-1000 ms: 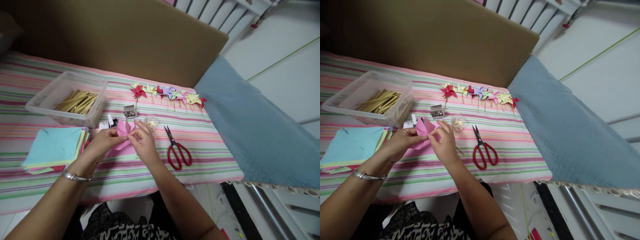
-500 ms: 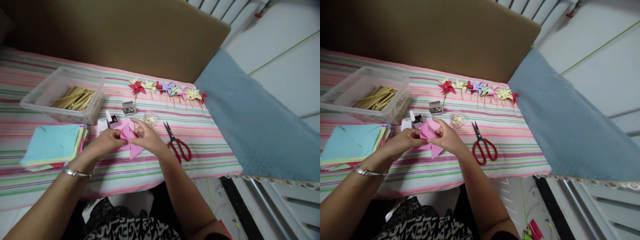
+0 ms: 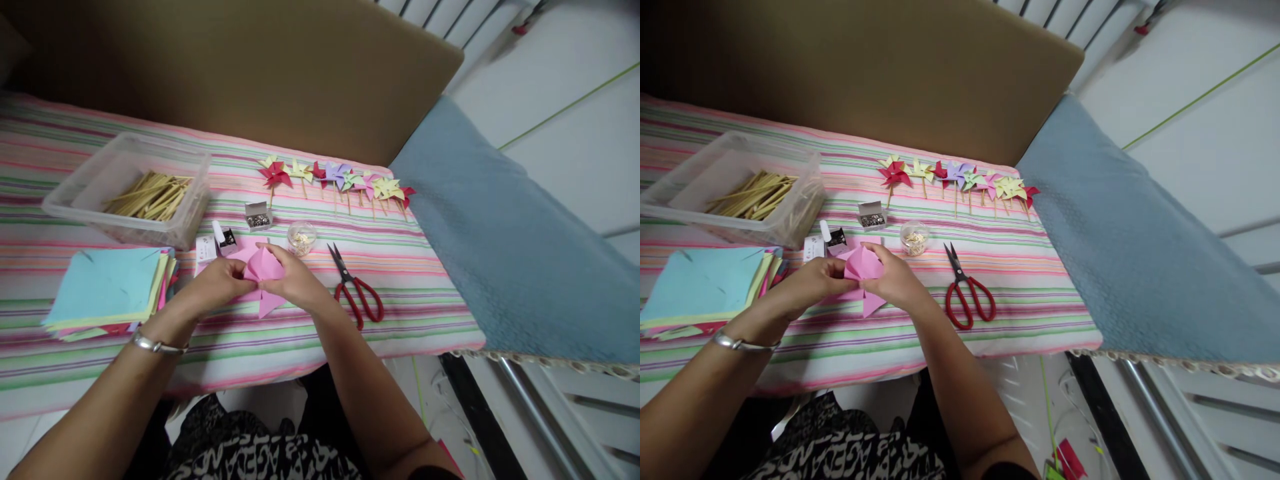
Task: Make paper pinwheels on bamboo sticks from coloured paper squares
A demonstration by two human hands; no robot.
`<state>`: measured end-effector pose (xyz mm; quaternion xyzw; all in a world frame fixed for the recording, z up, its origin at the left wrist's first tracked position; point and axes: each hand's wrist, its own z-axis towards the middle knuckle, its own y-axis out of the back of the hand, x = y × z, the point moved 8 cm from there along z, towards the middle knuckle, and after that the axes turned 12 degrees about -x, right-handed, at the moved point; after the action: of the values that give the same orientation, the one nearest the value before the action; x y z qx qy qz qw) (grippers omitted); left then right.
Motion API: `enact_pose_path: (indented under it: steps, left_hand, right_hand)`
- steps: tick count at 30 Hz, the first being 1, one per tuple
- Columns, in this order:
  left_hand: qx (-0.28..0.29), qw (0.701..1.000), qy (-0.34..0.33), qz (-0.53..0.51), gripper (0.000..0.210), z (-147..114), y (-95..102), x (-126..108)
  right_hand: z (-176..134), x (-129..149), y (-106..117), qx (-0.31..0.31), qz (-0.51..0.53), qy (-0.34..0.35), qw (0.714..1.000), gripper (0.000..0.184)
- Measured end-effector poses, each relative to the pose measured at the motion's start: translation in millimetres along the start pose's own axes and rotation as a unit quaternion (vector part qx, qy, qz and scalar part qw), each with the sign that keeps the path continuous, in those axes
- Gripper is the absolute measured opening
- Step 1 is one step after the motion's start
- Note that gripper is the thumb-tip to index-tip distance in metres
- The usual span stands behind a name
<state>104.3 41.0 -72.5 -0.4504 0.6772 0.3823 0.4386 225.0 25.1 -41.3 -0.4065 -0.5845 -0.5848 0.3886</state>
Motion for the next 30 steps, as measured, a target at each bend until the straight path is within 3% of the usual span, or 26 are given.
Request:
enact_pose_path:
  steps: [3,6,8,13,20,24,26,28,30]
  left_hand:
    - [-0.021,0.999,-0.002,-0.030,0.012,1,2.7,-3]
    - [-0.104,0.985,-0.023,-0.134,0.036,1,15.6,-12]
    - [-0.127,0.970,-0.006,-0.208,0.047,-1,17.2,-11]
    - [-0.077,0.949,0.073,-0.298,0.023,-5,-7.5,1]
    - [-0.164,0.931,0.067,-0.318,0.020,-3,-2.1,7]
    - [-0.195,0.925,0.068,-0.318,0.021,0,7.4,11]
    - [-0.197,0.921,0.070,-0.327,0.019,2,12.5,11]
    - [-0.204,0.917,0.072,-0.336,0.018,4,20.4,10]
    - [-0.215,0.912,0.070,-0.341,0.018,5,30.2,7]
  right_hand:
    - [4,-5,3,-0.027,0.033,-0.019,0.999,0.064]
    - [9,-18,8,-0.070,0.125,-0.068,0.987,0.056]
    - [12,-25,10,-0.104,0.209,-0.098,0.967,0.052]
    - [11,-25,7,-0.181,0.336,-0.095,0.919,0.041]
    - [6,-22,-12,-0.173,0.386,-0.101,0.901,0.038]
    - [7,-23,-11,-0.168,0.363,-0.104,0.910,0.037]
    - [6,-25,-1,-0.202,0.302,-0.092,0.927,0.044]
    - [4,-19,14,-0.244,0.211,-0.041,0.946,0.049]
    - [-1,-2,23,-0.258,0.105,0.065,0.958,0.044]
